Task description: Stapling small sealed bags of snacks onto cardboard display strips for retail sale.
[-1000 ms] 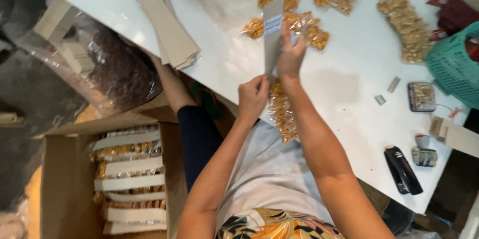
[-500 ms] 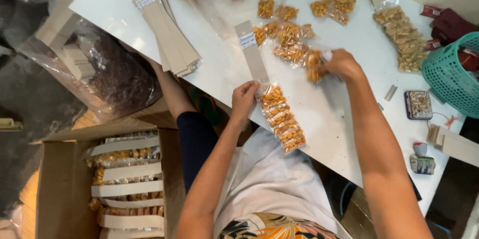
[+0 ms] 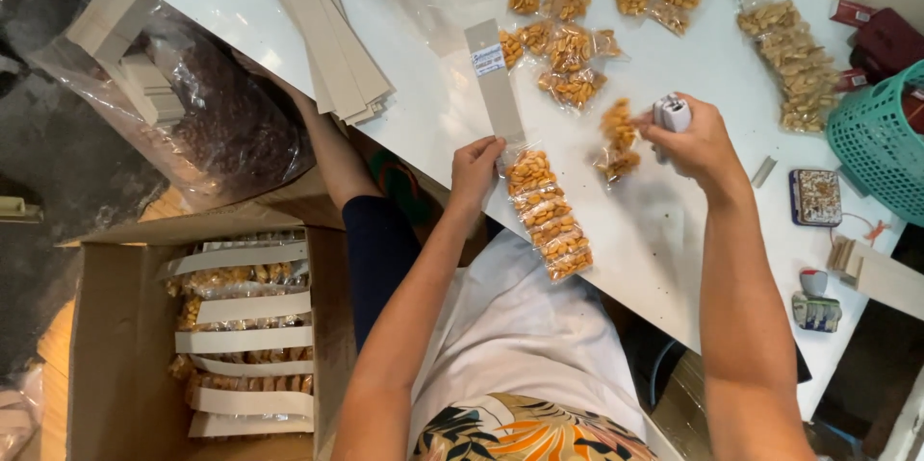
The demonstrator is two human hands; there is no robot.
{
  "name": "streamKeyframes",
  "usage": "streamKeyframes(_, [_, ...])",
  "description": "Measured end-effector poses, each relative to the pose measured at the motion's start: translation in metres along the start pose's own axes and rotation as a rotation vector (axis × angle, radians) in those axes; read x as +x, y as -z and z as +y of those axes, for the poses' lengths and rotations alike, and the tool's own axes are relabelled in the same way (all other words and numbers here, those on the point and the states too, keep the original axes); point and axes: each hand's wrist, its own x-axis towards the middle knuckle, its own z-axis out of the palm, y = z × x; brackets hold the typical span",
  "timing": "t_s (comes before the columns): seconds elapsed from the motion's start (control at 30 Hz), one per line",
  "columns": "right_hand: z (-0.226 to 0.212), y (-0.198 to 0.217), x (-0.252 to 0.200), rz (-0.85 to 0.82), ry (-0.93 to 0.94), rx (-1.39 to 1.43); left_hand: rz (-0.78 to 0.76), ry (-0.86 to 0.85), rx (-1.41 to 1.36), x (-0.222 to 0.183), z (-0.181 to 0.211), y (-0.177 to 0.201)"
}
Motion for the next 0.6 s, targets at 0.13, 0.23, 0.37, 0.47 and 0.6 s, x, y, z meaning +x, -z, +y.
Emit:
streamKeyframes(0.13, [-0.029,-0.031,-0.013,0.199,0.383,0.013,-0.037,-0.005,-0.062,0.005,-0.005,-0.012])
streamKeyframes(0.23, [-0.038,-0.068,-0.025,0.172,0.722,-0.161,-0.077,0.004,-0.164,0.005,0.004,-0.011])
streamKeyframes(0.37, [-0.037,-0.089,-0.033,0.073,1.254,-0.426,-0.228,0.039,-0.366,0.008,0.009,0.004])
streamKeyframes(0.47, [-0.044,-0.086,-0.037,-0.003,1.295,-0.402,-0.252,0.031,-0.359,0.009,0.007,0.004])
streamKeyframes(0.6, [-0.056,-0.086,-0.037,-0.050,1.341,-0.387,-0.109,-0.057,-0.227,-0.006,0.027,-0.005])
